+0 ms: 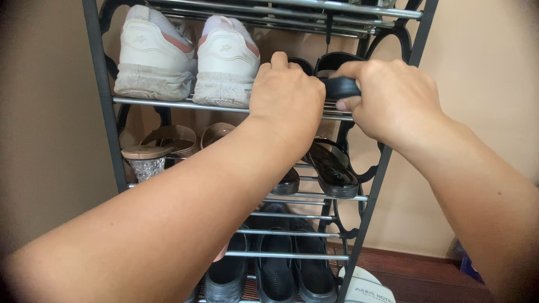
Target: The person rearranges multiple pairs of shoes on a multi-tier metal shoe rack. They pick up black sneakers, white sneakers, black sandals, and white slides, then place them on different shelves to organize the collection.
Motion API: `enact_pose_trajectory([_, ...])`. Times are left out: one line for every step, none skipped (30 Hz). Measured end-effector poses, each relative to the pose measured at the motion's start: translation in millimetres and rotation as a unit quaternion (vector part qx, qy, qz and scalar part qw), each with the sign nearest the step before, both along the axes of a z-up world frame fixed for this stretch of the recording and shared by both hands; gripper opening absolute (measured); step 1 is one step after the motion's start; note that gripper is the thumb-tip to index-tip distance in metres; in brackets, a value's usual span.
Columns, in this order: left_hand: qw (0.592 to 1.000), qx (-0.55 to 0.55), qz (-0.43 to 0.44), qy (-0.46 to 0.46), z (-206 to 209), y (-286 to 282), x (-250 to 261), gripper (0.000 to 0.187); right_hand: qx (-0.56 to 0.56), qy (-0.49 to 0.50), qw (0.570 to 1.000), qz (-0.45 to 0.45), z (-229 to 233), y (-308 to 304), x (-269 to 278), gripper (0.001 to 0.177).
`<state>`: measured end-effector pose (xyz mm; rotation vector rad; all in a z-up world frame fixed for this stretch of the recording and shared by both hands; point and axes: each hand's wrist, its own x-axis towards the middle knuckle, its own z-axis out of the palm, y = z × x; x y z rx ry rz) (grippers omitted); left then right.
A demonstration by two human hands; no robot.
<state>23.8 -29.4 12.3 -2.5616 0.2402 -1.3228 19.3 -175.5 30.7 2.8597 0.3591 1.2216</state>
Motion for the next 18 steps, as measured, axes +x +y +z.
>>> enact_pose_trajectory([1.0, 0.006, 0.009, 0.018, 2, -1, -3, 0.026, -0.012, 0.002, 1.0, 0.004, 0, 0, -2, 0.034])
enact_pose_trajectory([0.999, 0.012, 0.018, 0.036, 3, -2, -6, 0.027, -0.023, 0.005, 1.0, 0.007, 0, -1, -4, 0.035])
enact_pose_trajectory([0.999, 0.02, 0.022, 0.037, 5, -2, -8, 0.027, -0.035, 0.008, 0.999, 0.011, -1, -1, -6, 0.037])
enact_pose_trajectory([0.999, 0.028, 0.027, 0.039, 6, -2, -10, 0.027, -0.049, 0.026, 0.998, -0.004, 0, -1, -7, 0.035])
enact_pose_trajectory([0.998, 0.035, 0.033, 0.039, 7, -1, -10, 0.027, -0.063, 0.042, 0.997, -0.016, 2, 0, -7, 0.034])
enact_pose_trajectory([0.998, 0.042, 0.03, 0.036, 6, 0, -11, 0.027, -0.076, 0.059, 0.995, -0.029, 3, 0, -6, 0.032])
enact_pose_trajectory([0.998, 0.049, 0.027, 0.031, 6, 3, -11, 0.026, -0.095, 0.041, 0.994, -0.019, 3, 0, -6, 0.034])
enact_pose_trajectory([0.998, 0.056, 0.024, 0.026, 6, 5, -10, 0.025, -0.114, 0.023, 0.993, -0.009, 2, -2, -6, 0.036])
enact_pose_trajectory([0.998, 0.047, 0.014, 0.027, 5, 8, -9, 0.024, -0.132, 0.006, 0.991, 0.003, 0, -3, -6, 0.038])
enact_pose_trajectory([0.999, 0.039, 0.004, 0.028, 4, 11, -8, 0.022, -0.118, 0.008, 0.993, 0.009, -4, -5, -5, 0.038])
enact_pose_trajectory([0.999, 0.031, -0.007, 0.028, 3, 13, -6, 0.021, -0.104, 0.01, 0.994, 0.013, -10, -7, -5, 0.039])
enact_pose_trajectory([0.998, -0.001, -0.043, 0.043, 1, 16, -5, 0.026, -0.089, 0.012, 0.996, 0.017, -14, -10, -4, 0.04])
enact_pose_trajectory([0.994, -0.032, -0.082, 0.058, 0, 18, -2, 0.033, -0.069, 0.014, 0.996, 0.052, -15, -14, -1, 0.043])
enact_pose_trajectory([0.988, -0.064, -0.121, 0.073, -1, 20, 0, 0.041, -0.049, 0.016, 0.995, 0.086, -16, -18, 3, 0.049])
enact_pose_trajectory([0.985, -0.071, -0.129, 0.087, -1, 21, 4, 0.041, -0.03, 0.02, 0.992, 0.121, -17, -21, 6, 0.058])
enact_pose_trajectory([0.982, -0.078, -0.137, 0.1, 1, 23, 6, 0.041, -0.026, 0.012, 0.99, 0.137, -18, -22, 10, 0.059])
enact_pose_trajectory([0.98, -0.083, -0.144, 0.109, 2, 23, 7, 0.041, -0.021, 0.0, 0.988, 0.154, -18, -21, 12, 0.06])
enact_pose_trajectory([0.979, -0.084, -0.14, 0.121, 2, 22, 5, 0.041, -0.016, -0.012, 0.985, 0.17, -17, -20, 11, 0.061])
